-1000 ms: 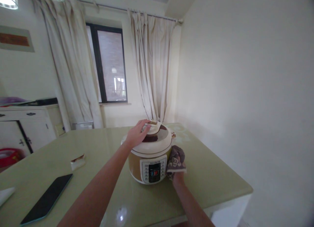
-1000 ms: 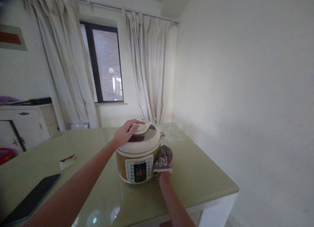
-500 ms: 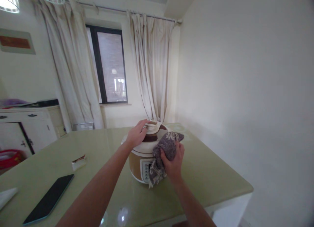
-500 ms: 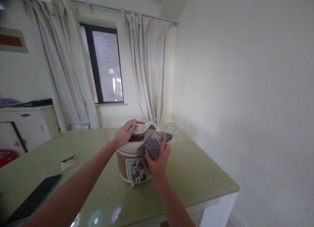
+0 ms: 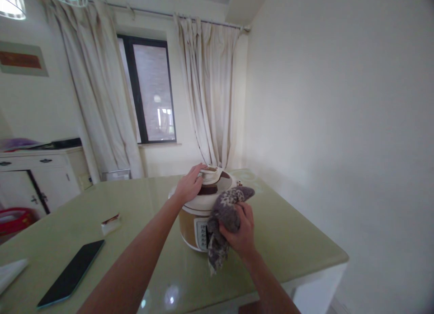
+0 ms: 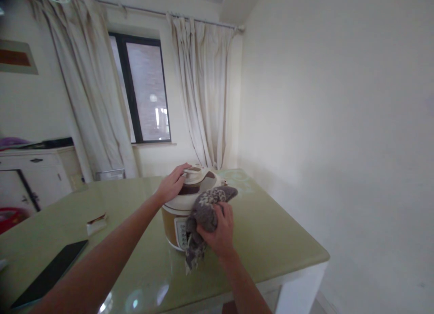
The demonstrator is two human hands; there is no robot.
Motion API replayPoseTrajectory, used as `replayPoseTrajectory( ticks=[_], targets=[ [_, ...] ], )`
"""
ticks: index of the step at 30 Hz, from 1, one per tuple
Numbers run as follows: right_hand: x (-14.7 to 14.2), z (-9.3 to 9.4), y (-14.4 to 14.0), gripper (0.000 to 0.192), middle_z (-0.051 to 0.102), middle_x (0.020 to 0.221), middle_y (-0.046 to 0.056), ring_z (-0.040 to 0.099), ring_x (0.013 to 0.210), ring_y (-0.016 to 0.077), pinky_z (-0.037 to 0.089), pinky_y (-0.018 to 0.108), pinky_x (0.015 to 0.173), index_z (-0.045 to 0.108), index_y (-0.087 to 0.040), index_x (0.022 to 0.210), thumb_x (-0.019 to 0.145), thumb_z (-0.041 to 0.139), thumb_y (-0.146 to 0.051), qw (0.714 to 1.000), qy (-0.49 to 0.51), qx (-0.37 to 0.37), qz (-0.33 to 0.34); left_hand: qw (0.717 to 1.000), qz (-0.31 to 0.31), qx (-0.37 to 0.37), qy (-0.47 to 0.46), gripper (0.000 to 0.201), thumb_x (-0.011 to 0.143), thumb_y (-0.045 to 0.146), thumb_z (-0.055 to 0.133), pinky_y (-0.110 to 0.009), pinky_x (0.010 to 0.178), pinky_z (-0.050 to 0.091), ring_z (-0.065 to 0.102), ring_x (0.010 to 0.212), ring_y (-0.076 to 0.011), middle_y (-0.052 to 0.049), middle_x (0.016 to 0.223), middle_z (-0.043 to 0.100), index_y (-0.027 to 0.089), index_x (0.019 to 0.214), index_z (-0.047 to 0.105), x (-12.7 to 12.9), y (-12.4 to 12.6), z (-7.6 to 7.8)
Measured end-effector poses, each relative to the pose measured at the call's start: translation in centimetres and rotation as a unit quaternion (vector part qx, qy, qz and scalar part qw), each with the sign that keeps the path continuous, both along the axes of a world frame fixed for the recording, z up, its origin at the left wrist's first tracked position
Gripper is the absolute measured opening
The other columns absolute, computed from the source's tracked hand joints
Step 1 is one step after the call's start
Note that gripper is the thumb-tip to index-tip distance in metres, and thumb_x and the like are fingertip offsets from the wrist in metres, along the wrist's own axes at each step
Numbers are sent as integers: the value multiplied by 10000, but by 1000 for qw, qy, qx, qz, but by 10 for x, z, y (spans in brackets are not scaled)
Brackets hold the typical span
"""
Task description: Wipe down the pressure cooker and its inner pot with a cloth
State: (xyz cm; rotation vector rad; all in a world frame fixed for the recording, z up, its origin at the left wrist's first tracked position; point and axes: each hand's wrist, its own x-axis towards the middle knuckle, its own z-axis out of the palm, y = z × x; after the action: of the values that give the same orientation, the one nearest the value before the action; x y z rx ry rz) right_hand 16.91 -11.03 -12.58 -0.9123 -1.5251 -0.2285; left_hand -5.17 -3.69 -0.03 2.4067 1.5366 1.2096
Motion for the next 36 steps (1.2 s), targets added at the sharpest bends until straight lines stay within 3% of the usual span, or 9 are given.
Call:
replayPoseTrajectory(
  ticks=[4,8,12,14,17,22,25,32,36],
  targets=[
    [-2,-5,-3,335,599,1103,101,605,1043,302,540,462,915,659,-216,1114,863,720,-430,994,94,-28,-36,1000,4,3,-12,517,992,261,372,-481,1191,465,571,1407,-272,5,1674,415,359,1447,597,1,-3,2],
    [-48,4,-21,489,596,1163,122,569,1052,328,513,495,917,694,-236,1124,743,834,-509,997,-61,15,-52,999,-11,-14,-33,508,1003,289,349,-472,1212,441,542,1432,-259,5,1652,431,354,1434,611,-2,1,1],
    [-83,9,-25,609,651,1156,113,582,1014,327,495,493,915,713,-277,1137,663,883,-620,975,-213,49,-35,997,-28,-7,-74,527,1005,296,345,-442,1279,344,446,1507,-233,-40,1621,462,280,1490,551,-6,10,-2],
    [-78,6,-22,638,656,1178,113,588,1038,336,492,499,939,712,-290,1161,655,877,-642,973,-220,60,-30,995,-29,-5,-93,549,1003,294,351,-429,1293,319,425,1520,-228,-51,1607,479,266,1528,507,-7,13,-3],
    [-47,-3,-16,613,625,1211,117,588,1071,342,507,493,936,710,-277,1175,674,865,-593,984,-166,58,-25,994,-29,-12,-104,553,999,293,362,-436,1288,323,455,1495,-240,-47,1599,492,274,1534,503,-7,14,-4],
    [0,-4,-14,333,577,1127,111,585,1046,300,538,455,905,691,-207,1076,805,776,-380,999,9,2,-37,994,-26,-28,-99,556,996,307,383,-459,1267,348,504,1450,-265,-31,1596,500,307,1538,503,-4,6,-1],
    [-12,1,-20,335,570,1131,118,563,1050,309,529,467,902,699,-204,1057,783,798,-369,999,-2,0,-42,994,-9,-44,-103,554,996,309,369,-472,1255,362,521,1436,-278,-20,1587,510,327,1531,511,-2,3,3],
    [-79,13,-31,583,619,1145,102,533,1027,327,479,506,912,725,-265,1092,630,917,-564,983,-184,2,-22,990,-24,-44,-131,556,1001,343,364,-470,1293,298,472,1482,-265,-51,1618,485,269,1534,504,-6,12,-1],
    [-59,9,-23,594,603,1153,92,544,1033,314,496,483,908,716,-274,1104,632,898,-585,984,-175,21,4,987,-43,-33,-148,558,1001,339,370,-468,1314,255,426,1518,-258,-62,1632,473,249,1538,497,-10,18,-5]
  ],
)
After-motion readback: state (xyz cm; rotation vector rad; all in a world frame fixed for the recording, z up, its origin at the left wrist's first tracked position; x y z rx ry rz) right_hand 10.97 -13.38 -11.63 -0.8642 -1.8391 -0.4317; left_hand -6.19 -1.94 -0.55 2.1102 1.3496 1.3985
